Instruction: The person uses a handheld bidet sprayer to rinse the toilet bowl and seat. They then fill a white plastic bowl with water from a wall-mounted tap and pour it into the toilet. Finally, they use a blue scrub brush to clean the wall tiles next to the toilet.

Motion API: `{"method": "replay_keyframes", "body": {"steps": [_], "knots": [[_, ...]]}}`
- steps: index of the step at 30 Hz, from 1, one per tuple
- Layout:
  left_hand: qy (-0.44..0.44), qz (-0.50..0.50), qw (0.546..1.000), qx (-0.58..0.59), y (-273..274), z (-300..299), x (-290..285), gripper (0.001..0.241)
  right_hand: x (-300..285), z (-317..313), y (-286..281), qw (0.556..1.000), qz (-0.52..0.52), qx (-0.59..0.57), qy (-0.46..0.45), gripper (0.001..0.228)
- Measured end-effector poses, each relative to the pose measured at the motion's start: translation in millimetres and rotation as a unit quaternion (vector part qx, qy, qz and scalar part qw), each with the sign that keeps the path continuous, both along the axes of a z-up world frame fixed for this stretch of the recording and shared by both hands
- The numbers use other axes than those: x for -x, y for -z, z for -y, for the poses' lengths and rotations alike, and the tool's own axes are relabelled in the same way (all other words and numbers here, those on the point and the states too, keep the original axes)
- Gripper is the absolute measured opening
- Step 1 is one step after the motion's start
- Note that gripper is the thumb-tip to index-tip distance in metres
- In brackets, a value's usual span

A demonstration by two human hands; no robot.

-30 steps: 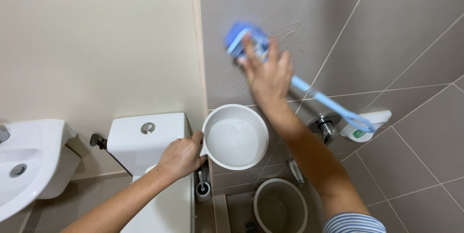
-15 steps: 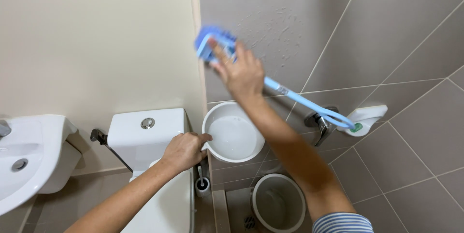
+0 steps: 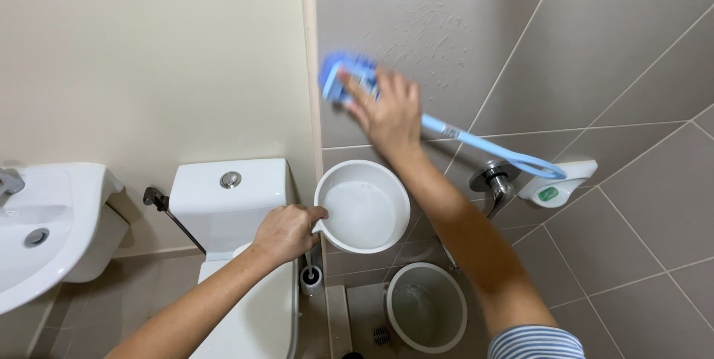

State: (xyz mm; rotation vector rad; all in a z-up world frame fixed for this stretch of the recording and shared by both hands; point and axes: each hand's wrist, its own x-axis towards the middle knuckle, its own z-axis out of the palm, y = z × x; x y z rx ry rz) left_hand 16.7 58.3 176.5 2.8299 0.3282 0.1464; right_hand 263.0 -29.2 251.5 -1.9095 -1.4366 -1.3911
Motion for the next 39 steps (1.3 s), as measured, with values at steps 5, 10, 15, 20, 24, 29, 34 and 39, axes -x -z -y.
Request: {"method": "replay_keyframes", "body": {"steps": [5,10,15,20,24,29,34,39], "knots": [[-0.016,-0.021,1.0,0.015,7,-1,4,0.042,-40,38,42,0.999,0.033,0.014,0.008,0.074],[-0.017,-0.022,0.999,0.026,19,-1,4,0.043,-70,50,-1,0.991,-0.046,-0.101,0.073,0.077],[-0.013,-0.014,1.0,0.015,15,0,2,0.04,-31,15,30,0.997,-0.039,-0.065,0.02,0.074],[-0.02,-0.032,0.999,0.023,16,4,3,0.039,-46,50,82,0.996,0.044,0.065,-0.031,0.069],[0.009,0.0,1.0,0.028,22,-3,-1,0.036,-85,84,37,0.999,0.032,0.003,0.037,0.071],[0.024,-0.045,0.998,0.024,21,0,-4,0.038,-50,57,-1,0.997,-0.014,-0.071,0.025,0.073],[0.037,-0.054,0.998,0.026,22,2,-4,0.036,-20,39,66,0.998,0.009,0.054,-0.023,0.067],[0.031,-0.026,0.999,0.023,30,4,-8,0.036,-51,74,13,0.999,0.026,0.0,0.021,0.07]]}}
